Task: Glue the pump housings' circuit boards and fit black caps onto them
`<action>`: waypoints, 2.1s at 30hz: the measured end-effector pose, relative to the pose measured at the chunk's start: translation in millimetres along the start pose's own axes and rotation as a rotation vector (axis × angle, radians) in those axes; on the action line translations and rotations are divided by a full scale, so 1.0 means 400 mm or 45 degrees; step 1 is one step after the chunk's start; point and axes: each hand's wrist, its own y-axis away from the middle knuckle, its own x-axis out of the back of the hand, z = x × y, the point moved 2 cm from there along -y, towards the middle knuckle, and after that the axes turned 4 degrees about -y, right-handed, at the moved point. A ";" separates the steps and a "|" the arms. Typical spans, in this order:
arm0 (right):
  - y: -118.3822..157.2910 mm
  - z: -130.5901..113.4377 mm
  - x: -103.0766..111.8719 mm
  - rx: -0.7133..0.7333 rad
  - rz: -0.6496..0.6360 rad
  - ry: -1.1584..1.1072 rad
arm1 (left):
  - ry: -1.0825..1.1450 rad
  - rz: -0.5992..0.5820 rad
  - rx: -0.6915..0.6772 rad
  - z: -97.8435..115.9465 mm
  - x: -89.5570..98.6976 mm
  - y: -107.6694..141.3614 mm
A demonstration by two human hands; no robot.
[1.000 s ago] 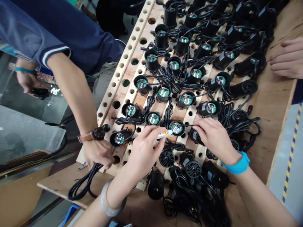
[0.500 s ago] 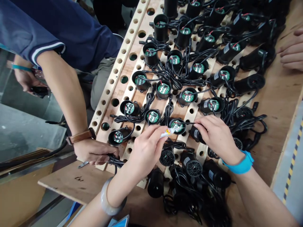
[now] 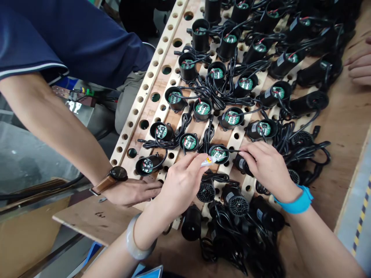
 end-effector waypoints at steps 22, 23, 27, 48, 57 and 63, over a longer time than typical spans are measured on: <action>-0.002 -0.004 0.004 0.025 0.002 -0.012 | 0.046 -0.047 0.036 -0.005 0.004 0.003; -0.002 -0.003 0.004 0.025 -0.002 -0.013 | 0.055 -0.048 0.043 -0.006 0.004 0.003; -0.002 -0.002 0.003 0.024 -0.006 -0.018 | 0.086 -0.054 0.058 -0.013 0.007 0.006; -0.006 -0.007 0.004 0.067 0.039 -0.026 | 0.131 -0.082 -0.030 -0.028 0.022 0.002; -0.005 -0.006 0.002 0.066 0.036 -0.025 | 0.157 -0.071 -0.063 -0.031 0.018 0.002; -0.006 -0.008 0.004 0.068 0.035 -0.017 | 0.144 -0.069 -0.083 -0.031 0.023 0.000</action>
